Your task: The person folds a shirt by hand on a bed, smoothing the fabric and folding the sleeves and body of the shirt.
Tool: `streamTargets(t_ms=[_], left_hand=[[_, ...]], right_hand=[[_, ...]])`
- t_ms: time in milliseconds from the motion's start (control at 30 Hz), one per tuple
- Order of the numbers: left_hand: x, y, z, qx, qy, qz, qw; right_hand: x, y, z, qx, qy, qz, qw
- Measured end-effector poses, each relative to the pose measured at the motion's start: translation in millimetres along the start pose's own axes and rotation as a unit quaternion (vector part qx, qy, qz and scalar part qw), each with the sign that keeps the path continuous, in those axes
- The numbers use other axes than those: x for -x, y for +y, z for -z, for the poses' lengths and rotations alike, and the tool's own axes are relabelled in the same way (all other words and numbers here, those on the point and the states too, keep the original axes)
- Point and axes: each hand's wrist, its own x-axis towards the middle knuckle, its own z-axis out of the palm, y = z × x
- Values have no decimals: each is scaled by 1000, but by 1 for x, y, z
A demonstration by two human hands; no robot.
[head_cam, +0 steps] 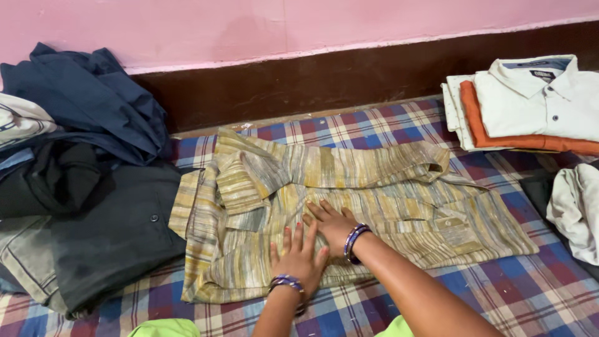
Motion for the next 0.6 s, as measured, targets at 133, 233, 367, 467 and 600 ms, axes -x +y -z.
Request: streamTargets(t_ms=[133,233,367,467,600], left_hand=[[10,-18,7,-102,-92,19,990],[12,-14,11,-113,-107,39,987],[11,-14,13,-121,-120,48,984],[12,-15,12,-114,-107,43,987],[13,-14,14,-103,-118,47,987]], right_hand=[[4,7,4,-61,-76,-27,995],[8,15,4,-87,-44,-26,995],[8,26,0,-102,-17,-25,994],[11,40,1,-89,-9,-12,996],[41,109,6,-45,-104,-236,965]])
